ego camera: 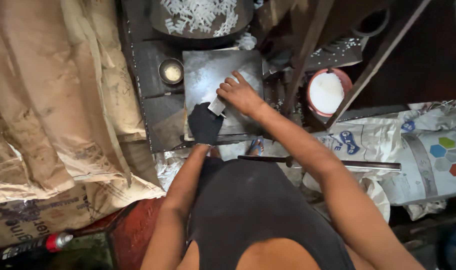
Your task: The person operates a manual press machine by turning a crank to process white granular material. They repeatedly remove a metal mold from the press, empty its contents onto a metal tray, and reinsert the mold to continue the cycle.
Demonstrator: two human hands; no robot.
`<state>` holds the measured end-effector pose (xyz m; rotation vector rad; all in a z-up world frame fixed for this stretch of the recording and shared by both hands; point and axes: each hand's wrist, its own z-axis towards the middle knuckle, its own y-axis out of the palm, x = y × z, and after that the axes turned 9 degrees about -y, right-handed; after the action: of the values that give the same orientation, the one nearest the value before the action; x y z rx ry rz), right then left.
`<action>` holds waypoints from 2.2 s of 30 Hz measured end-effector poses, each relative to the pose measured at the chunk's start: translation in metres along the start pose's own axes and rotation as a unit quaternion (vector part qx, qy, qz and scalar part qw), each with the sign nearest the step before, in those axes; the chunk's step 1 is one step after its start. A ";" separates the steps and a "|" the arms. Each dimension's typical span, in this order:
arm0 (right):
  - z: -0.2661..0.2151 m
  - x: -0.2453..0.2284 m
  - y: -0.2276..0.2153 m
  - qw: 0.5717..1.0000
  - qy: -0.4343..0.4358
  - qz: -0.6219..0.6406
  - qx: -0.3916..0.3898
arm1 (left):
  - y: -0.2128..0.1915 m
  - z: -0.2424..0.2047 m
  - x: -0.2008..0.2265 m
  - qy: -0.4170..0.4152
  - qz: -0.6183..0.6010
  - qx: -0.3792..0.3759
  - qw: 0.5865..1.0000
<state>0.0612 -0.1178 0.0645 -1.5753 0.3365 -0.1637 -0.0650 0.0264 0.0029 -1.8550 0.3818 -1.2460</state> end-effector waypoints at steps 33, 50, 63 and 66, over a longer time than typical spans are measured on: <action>-0.232 -0.008 0.000 0.836 0.410 0.148 0.334 | 0.142 0.033 0.106 0.206 -0.077 -0.006 0.976; -0.081 -0.047 0.072 0.632 0.390 0.654 0.142 | 0.038 -0.054 -0.041 -0.117 -0.399 -0.059 0.908; -0.070 -0.060 0.090 0.474 0.399 0.748 0.238 | -0.028 0.024 0.016 0.088 -0.051 -0.142 0.985; -0.114 -0.076 0.056 0.603 0.369 0.659 0.258 | -0.014 0.020 0.033 -0.004 0.003 -0.081 0.997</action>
<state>-0.0525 -0.2024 0.0215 -0.2801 1.8399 0.2600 -0.0347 0.0229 0.0314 -1.9931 0.4960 -1.2356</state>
